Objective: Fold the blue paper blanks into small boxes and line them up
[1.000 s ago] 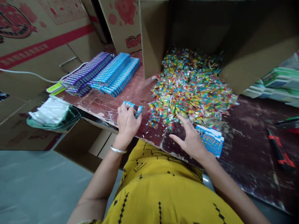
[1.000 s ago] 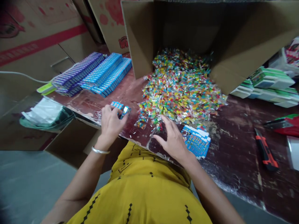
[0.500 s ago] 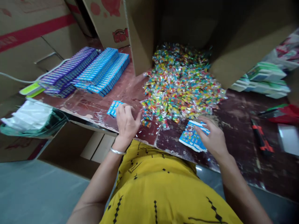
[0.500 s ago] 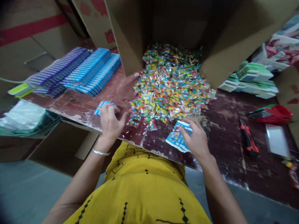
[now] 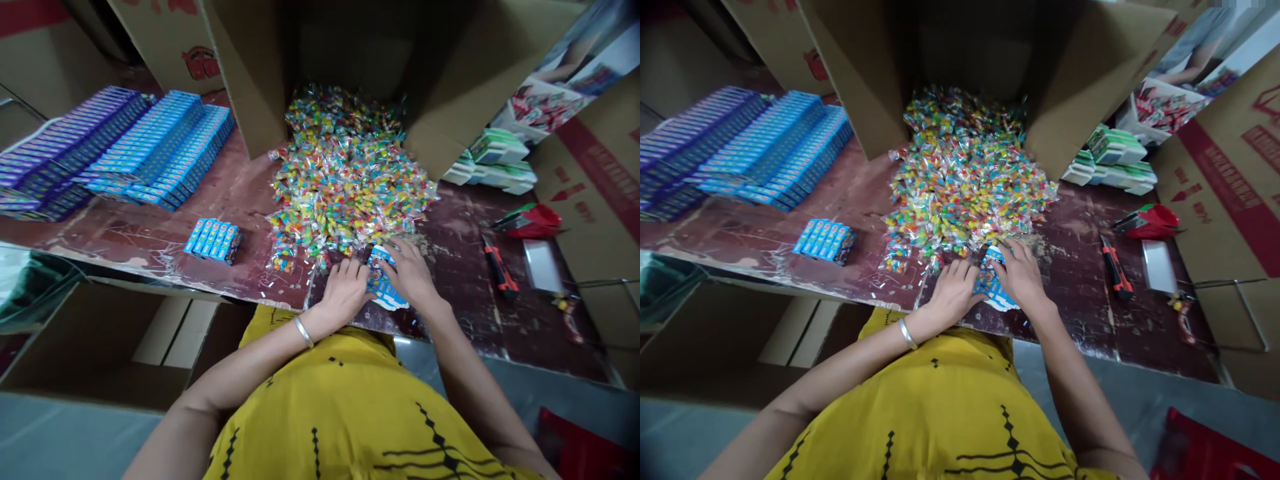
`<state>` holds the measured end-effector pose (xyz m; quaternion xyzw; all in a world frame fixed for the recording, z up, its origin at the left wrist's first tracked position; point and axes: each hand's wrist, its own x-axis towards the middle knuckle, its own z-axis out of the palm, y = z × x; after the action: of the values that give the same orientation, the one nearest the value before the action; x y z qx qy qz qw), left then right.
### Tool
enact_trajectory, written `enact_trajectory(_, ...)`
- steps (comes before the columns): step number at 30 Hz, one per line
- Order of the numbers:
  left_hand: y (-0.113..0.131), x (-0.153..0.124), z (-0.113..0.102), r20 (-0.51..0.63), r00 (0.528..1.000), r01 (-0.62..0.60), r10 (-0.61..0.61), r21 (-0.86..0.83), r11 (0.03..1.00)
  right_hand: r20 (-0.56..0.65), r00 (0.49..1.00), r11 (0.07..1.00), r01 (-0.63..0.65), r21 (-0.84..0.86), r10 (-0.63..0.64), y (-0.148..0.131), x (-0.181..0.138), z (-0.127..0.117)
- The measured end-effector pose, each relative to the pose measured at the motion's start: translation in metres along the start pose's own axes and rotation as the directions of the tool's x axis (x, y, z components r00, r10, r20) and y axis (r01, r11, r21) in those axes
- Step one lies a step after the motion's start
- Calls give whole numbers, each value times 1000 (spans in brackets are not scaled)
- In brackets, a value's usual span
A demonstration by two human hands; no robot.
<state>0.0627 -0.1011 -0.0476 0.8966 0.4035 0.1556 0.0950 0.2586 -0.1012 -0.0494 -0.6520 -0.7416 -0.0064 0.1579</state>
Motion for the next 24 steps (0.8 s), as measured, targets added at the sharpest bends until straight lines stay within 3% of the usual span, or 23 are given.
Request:
enact_trajectory(5,0,-2,-1,17,999,48,-48,-10,999,-217,976,991,-6,132,35,-5,5,-10)
enact_trajectory(8,2,-4,-5,-17,998,62,-64,-91,994,-316,930,944,-83,318,189,-16,5,-26)
enact_trajectory(10,5,-5,-11,-86,994,56,-71,-172,984,-257,902,833,-170,527,347,-28,5,-34)
enact_trajectory(12,7,-5,-18,-146,986,42,-80,-246,968,-118,887,648,-231,726,447,-41,5,-38)
enact_trajectory(14,5,-5,-26,-175,980,39,-96,-307,951,-2,887,467,-242,850,462,-55,6,-38)
enact_trajectory(16,0,-7,-35,-184,977,30,-110,-390,920,46,891,343,-221,913,453,-66,6,-36)
enact_trajectory(18,-7,-11,-45,-160,981,17,-110,-495,868,43,891,290,-193,937,451,-74,7,-33)
enact_trajectory(20,-13,-17,-54,-103,990,18,-94,-576,817,15,887,295,-169,940,462,-78,8,-31)
enact_trajectory(24,-15,-30,-62,-46,994,56,-99,-562,825,7,886,309,-169,936,465,-82,8,-29)
